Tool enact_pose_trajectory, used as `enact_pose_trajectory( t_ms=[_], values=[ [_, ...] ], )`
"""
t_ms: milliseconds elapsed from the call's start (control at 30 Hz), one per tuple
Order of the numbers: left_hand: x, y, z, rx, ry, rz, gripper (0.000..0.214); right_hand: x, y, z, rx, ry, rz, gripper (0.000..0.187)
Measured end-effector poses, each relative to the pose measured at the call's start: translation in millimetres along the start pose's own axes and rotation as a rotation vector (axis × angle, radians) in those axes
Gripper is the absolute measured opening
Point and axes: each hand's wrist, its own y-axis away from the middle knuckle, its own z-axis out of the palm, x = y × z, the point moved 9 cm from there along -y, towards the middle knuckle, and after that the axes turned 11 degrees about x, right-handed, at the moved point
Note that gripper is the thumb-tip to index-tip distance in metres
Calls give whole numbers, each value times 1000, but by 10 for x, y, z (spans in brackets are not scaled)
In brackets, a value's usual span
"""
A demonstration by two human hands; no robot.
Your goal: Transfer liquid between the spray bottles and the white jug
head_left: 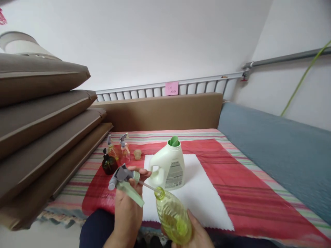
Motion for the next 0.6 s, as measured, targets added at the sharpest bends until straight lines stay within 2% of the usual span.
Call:
enact_pose_trajectory(
  t_ms=[167,333,400,500,600],
  values=[
    [71,13,-34,22,-11,68,25,2,34,28,0,-39,24,38],
    [220,28,-41,19,-55,156,29,-24,27,-33,-4,-21,-19,38],
    [190,23,-13,-31,-97,105,28,-24,17,-54,2,-17,-21,39],
    [43,37,42,-136,-170,-44,23,-21,1,-11,-26,-5,-21,42],
    [37,38,21,-98,-152,-19,24,-63,-8,88,-68,-48,-63,41]
  ],
)
